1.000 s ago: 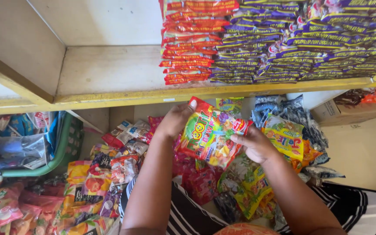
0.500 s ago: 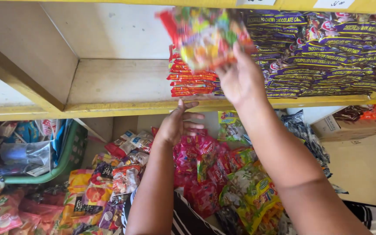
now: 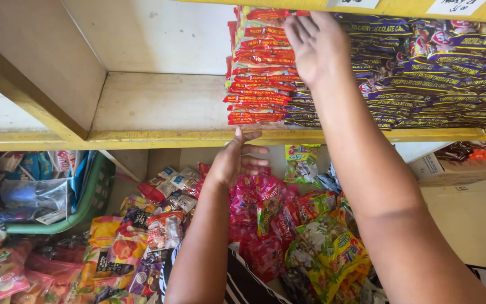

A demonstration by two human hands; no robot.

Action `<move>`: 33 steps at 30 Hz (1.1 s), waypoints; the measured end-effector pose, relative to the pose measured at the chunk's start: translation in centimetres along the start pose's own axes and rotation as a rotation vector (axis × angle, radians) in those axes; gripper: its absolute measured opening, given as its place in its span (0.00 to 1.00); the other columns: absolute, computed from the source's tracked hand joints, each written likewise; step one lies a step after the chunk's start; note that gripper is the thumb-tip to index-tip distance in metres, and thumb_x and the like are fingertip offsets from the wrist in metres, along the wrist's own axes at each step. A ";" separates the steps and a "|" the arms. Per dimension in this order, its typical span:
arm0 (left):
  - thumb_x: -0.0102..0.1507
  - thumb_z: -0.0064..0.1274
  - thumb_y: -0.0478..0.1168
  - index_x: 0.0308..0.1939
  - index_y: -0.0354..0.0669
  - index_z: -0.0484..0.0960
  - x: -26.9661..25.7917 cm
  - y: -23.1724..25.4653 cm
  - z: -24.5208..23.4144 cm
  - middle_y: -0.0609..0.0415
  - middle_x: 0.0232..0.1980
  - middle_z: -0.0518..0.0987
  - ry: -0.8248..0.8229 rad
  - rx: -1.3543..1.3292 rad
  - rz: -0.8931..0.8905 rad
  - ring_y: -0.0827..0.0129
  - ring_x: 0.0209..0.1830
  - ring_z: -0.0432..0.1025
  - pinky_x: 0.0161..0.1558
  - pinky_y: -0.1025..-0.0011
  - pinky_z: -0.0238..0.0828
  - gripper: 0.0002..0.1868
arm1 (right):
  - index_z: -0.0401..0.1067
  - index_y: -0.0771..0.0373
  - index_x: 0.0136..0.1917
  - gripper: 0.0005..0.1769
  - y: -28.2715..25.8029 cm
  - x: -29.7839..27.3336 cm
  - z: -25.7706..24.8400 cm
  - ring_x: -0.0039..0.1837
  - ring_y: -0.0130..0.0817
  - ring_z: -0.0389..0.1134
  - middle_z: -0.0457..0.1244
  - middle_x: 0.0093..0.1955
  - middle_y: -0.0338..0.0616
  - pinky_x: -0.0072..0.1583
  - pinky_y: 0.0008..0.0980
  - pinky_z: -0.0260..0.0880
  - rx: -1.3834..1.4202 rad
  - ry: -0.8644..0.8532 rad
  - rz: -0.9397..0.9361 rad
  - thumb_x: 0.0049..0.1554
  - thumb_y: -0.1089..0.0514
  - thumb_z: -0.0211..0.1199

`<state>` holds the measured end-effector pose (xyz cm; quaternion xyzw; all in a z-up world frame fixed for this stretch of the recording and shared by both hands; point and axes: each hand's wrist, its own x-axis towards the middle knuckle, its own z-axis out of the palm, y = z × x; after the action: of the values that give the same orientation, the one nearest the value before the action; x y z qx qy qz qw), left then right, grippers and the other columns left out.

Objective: Stocking and organizing various packaged snack and candy bags on grocery store shelves.

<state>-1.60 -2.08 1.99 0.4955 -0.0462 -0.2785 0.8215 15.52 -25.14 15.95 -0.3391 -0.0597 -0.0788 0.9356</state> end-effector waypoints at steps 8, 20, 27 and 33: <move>0.65 0.52 0.55 0.63 0.42 0.78 -0.5 -1.3 3.0 0.46 0.45 0.87 0.289 0.566 0.222 0.63 0.37 0.83 0.42 0.65 0.77 0.28 | 0.58 0.63 0.74 0.28 -2.4 -9.6 5.2 0.70 0.43 0.63 0.61 0.71 0.53 0.71 0.44 0.65 -0.696 -0.212 -0.260 0.63 0.60 0.60; 0.67 0.54 0.45 0.55 0.40 0.83 1.8 0.3 4.8 0.50 0.40 0.86 0.414 0.544 0.337 0.70 0.37 0.83 0.41 0.72 0.77 0.17 | 0.50 0.78 0.82 0.38 0.1 -6.4 2.4 0.80 0.73 0.45 0.46 0.77 0.84 0.80 0.59 0.36 -2.352 -0.383 -0.865 0.66 0.58 0.55; 0.69 0.52 0.41 0.60 0.35 0.77 4.8 0.5 5.7 0.50 0.46 0.84 0.508 0.362 0.526 0.71 0.45 0.80 0.46 0.72 0.75 0.19 | 0.56 0.75 0.75 0.37 -2.5 -7.8 6.9 0.72 0.69 0.56 0.55 0.70 0.74 0.72 0.61 0.51 -2.329 -0.427 -0.850 0.59 0.55 0.60; 0.71 0.50 0.40 0.62 0.35 0.76 6.4 -0.1 5.4 0.50 0.52 0.82 0.486 0.015 0.505 0.67 0.48 0.78 0.48 0.70 0.73 0.18 | 0.74 0.64 0.61 0.14 -2.7 0.5 5.2 0.55 0.58 0.70 0.69 0.53 0.58 0.59 0.56 0.68 -2.199 -0.538 -0.773 0.71 0.53 0.55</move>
<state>1.87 -9.60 3.30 0.5261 0.0275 0.0600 0.8479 15.17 -23.88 21.64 -0.9230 -0.2520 -0.2903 0.0161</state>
